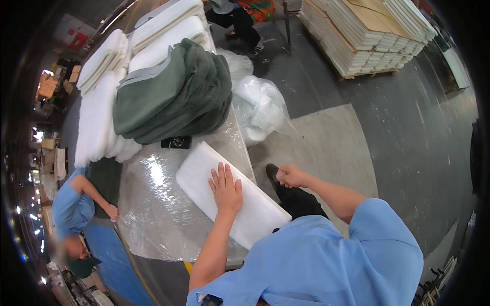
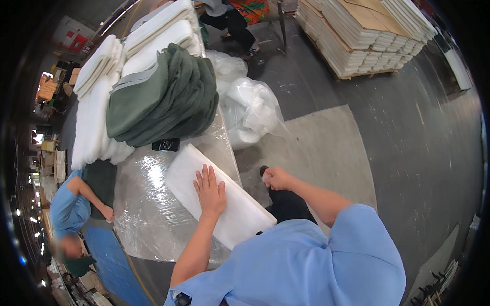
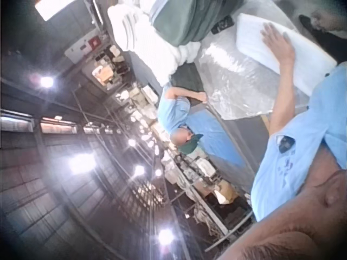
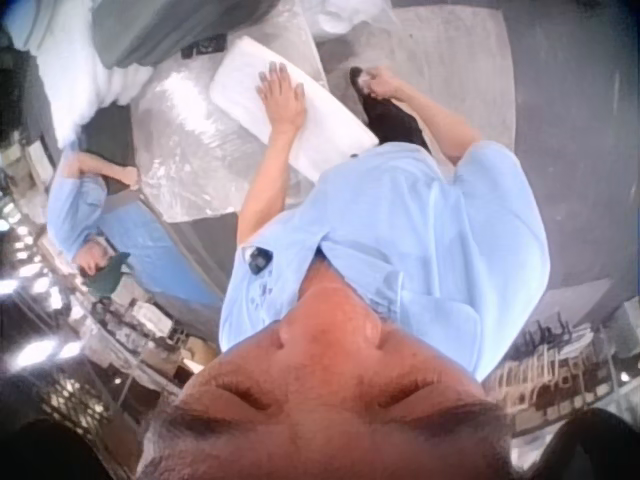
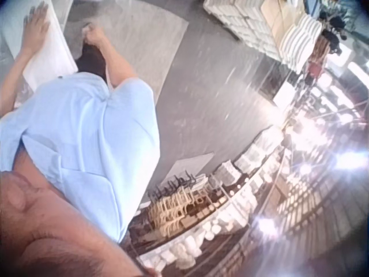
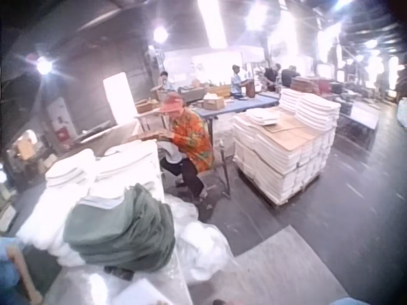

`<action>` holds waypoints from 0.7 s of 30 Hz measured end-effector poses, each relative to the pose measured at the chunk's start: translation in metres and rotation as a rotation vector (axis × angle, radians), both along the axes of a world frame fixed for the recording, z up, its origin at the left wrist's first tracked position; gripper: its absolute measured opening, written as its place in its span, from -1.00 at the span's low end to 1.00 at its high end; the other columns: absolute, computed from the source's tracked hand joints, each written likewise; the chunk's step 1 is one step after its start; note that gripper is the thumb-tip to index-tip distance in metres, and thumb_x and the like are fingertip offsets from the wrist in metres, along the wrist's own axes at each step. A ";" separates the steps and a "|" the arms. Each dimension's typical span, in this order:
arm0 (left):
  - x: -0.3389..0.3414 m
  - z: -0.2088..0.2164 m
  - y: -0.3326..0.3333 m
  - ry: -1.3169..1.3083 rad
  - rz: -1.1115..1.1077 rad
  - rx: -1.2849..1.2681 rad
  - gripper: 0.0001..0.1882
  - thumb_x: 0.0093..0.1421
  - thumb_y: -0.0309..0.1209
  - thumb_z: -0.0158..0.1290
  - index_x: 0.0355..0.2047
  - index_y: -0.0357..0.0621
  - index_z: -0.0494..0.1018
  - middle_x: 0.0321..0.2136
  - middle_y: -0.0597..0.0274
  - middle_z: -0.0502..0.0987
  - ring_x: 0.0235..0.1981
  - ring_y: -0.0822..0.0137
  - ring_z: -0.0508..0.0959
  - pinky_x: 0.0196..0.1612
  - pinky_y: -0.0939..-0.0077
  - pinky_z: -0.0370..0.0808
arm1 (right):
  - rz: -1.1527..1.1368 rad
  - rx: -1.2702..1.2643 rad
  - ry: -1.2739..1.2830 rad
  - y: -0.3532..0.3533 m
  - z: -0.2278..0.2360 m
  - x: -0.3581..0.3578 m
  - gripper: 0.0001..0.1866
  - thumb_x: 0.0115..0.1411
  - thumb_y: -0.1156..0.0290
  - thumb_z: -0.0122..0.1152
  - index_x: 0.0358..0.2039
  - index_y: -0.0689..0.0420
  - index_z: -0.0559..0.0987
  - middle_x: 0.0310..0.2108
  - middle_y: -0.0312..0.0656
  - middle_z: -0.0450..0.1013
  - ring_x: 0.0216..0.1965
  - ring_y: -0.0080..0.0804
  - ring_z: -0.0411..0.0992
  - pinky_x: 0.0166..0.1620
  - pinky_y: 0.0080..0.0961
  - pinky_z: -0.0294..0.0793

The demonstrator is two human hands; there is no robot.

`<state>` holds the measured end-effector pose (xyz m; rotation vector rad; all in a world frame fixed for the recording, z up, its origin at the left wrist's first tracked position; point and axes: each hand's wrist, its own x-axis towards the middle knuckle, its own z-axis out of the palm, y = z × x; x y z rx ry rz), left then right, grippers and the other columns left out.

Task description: The person inserts white foam inserts into green fabric pillowcases and ties the closures. The person handles multiple pillowcases one at a time, aligning the foam, inserting it, and securing the tie closure before placing the finished item aside.

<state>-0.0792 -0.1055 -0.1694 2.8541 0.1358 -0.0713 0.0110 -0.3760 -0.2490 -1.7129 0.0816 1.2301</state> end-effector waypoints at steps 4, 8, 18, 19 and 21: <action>-0.020 -0.003 -0.035 0.036 -0.064 -0.054 -0.26 0.48 -0.07 -0.07 0.55 -0.15 0.12 0.59 0.08 0.02 0.59 -0.26 -0.09 0.56 -0.33 -0.24 | 0.143 0.178 0.089 -0.026 0.033 -0.046 -0.73 0.31 0.43 0.31 0.01 0.04 0.71 -0.34 -0.32 0.57 -0.37 -0.59 0.51 -0.29 -0.52 0.56; -0.030 -0.011 -0.046 0.045 -0.047 0.039 -0.27 0.47 -0.03 -0.08 0.54 -0.10 0.15 0.59 0.09 0.03 0.59 -0.24 -0.09 0.56 -0.32 -0.24 | 0.147 0.211 -0.170 -0.007 0.024 -0.075 -0.84 0.32 0.43 0.30 -0.12 0.11 0.71 -0.41 -0.33 0.55 -0.42 -0.54 0.49 -0.30 -0.47 0.56; -0.030 -0.015 -0.043 -0.006 -0.070 0.076 -0.27 0.47 -0.03 -0.11 0.54 -0.08 0.17 0.59 0.10 0.05 0.59 -0.24 -0.07 0.56 -0.31 -0.22 | 0.045 0.299 -0.326 -0.020 0.018 -0.067 -0.88 0.33 0.36 0.32 -0.21 0.12 0.66 -0.41 -0.29 0.58 -0.40 -0.52 0.51 -0.28 -0.44 0.55; -0.029 -0.015 -0.043 -0.013 -0.072 0.080 -0.27 0.47 -0.03 -0.11 0.54 -0.09 0.17 0.59 0.10 0.05 0.59 -0.23 -0.07 0.56 -0.31 -0.22 | 0.103 0.355 -0.427 -0.014 0.022 -0.074 -0.87 0.33 0.35 0.32 -0.20 0.11 0.66 -0.40 -0.30 0.59 -0.39 -0.51 0.52 -0.26 -0.43 0.56; -0.029 -0.012 -0.045 -0.003 -0.070 0.068 -0.27 0.47 -0.03 -0.12 0.54 -0.09 0.17 0.59 0.11 0.05 0.59 -0.23 -0.07 0.56 -0.30 -0.22 | 0.069 0.184 -0.374 -0.009 0.018 -0.080 -0.83 0.32 0.33 0.34 -0.15 0.12 0.67 -0.36 -0.24 0.62 -0.34 -0.41 0.55 -0.20 -0.40 0.57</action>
